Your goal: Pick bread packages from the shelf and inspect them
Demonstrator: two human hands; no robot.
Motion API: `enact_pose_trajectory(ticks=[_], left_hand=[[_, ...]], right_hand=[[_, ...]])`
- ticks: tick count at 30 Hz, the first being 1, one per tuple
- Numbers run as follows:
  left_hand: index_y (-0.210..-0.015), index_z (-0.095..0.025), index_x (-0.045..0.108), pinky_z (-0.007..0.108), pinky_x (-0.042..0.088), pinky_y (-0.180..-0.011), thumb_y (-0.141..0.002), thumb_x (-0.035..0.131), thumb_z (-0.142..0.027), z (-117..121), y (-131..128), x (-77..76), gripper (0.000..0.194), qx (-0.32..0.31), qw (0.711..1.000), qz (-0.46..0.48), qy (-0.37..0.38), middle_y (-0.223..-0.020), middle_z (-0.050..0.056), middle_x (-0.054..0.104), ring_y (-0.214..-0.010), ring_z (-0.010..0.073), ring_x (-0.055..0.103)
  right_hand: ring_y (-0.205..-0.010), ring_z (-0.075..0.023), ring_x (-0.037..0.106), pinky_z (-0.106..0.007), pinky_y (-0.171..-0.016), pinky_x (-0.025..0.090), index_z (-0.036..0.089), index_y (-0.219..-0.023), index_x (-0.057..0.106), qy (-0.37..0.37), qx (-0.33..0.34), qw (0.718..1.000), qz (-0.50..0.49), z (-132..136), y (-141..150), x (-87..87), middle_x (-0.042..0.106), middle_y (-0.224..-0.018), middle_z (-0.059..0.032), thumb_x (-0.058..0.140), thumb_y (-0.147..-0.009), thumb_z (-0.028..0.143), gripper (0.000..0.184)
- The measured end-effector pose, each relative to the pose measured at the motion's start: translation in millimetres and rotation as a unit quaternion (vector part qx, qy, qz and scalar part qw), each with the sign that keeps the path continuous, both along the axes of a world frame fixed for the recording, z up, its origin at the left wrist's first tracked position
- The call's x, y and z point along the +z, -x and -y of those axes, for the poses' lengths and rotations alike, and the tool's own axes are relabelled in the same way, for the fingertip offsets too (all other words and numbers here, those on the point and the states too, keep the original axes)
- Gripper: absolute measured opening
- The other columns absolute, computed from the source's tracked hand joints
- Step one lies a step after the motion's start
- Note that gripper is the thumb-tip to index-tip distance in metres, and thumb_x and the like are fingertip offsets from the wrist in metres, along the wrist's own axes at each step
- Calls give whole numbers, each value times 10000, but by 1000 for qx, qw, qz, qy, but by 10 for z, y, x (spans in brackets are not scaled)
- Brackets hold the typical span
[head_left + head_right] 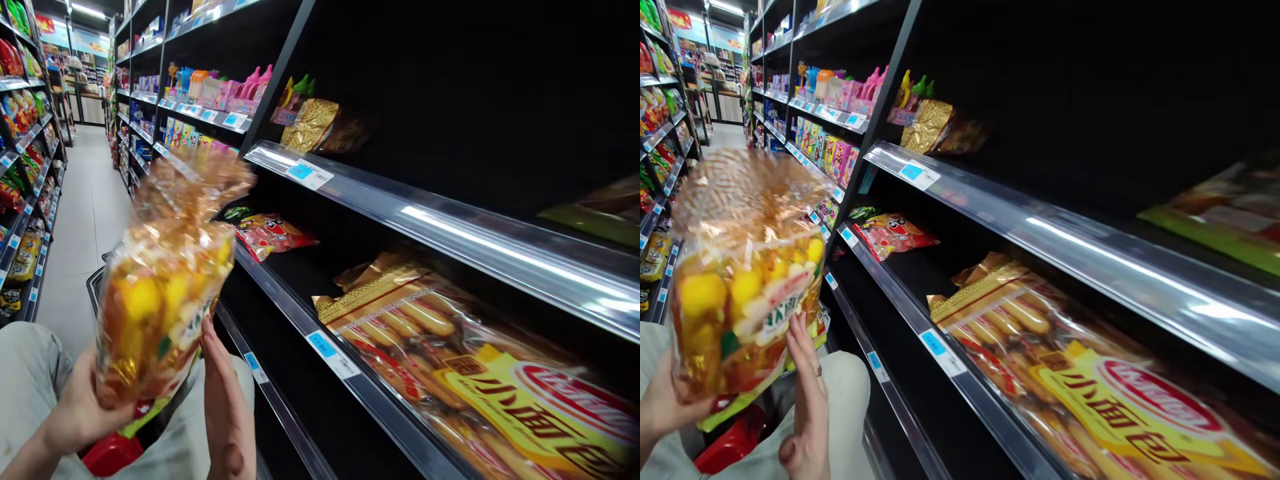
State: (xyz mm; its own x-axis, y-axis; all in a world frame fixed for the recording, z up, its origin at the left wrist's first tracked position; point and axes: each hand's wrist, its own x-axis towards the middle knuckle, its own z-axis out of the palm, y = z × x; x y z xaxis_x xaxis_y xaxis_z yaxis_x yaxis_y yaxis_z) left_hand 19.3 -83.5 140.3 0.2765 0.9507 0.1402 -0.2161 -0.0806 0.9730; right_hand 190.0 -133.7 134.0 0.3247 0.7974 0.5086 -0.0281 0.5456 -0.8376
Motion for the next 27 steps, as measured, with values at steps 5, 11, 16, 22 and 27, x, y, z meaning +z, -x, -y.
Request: enact_pose_trajectory(ticks=[5, 11, 16, 22, 27], left_hand=[[-1250, -253, 543, 459, 585, -854, -428, 842, -138, -360, 168, -41, 882, -54, 961, 203, 182, -1042, 59, 746, -1040, 406, 651], [-1220, -225, 588, 443, 562, -875, -481, 687, -57, -595, 170, -227, 764, -189, 934, 235, 189, -1118, 63, 720, -1080, 386, 636], [-1144, -200, 623, 401, 548, -875, -476, 698, -47, -598, 111, -302, 689, -267, 920, 204, 204, -1087, 47, 721, -1091, 372, 631], [-1041, -186, 645, 388, 574, -834, -563, 792, -192, -596, -17, -242, 500, -222, 930, 220, 194, -1006, 91, 739, -1015, 332, 675], [-1003, -186, 659, 382, 573, -822, -594, 779, -167, -592, -90, -184, 427, -183, 940, 206, 200, -915, 69, 753, -956, 308, 695]], right_hand=[[-1383, -275, 348, -492, -1150, 236, 254, -1235, 596, 12, -222, 975, -22, -83, -190, 94, 485, -1426, -77, 633, -859, 390, 402], [-1198, -331, 555, -514, -1005, 431, 226, -1330, 505, 117, 32, 961, -249, -197, -305, -139, 504, -1395, -150, 584, -804, 614, 659], [-1062, -295, 646, -460, -938, 495, 239, -1332, 517, 191, 75, 931, -302, -213, -285, -243, 669, -1189, -109, 727, -758, 423, 639], [-964, -287, 685, -431, -913, 521, 237, -1154, 641, 209, 11, 932, -297, -228, -337, -286, 724, -1042, -63, 799, -675, 422, 537], [-943, -273, 692, -417, -904, 528, 250, -1083, 662, 215, 4, 928, -303, -243, -351, -287, 735, -976, -31, 814, -654, 421, 486]])
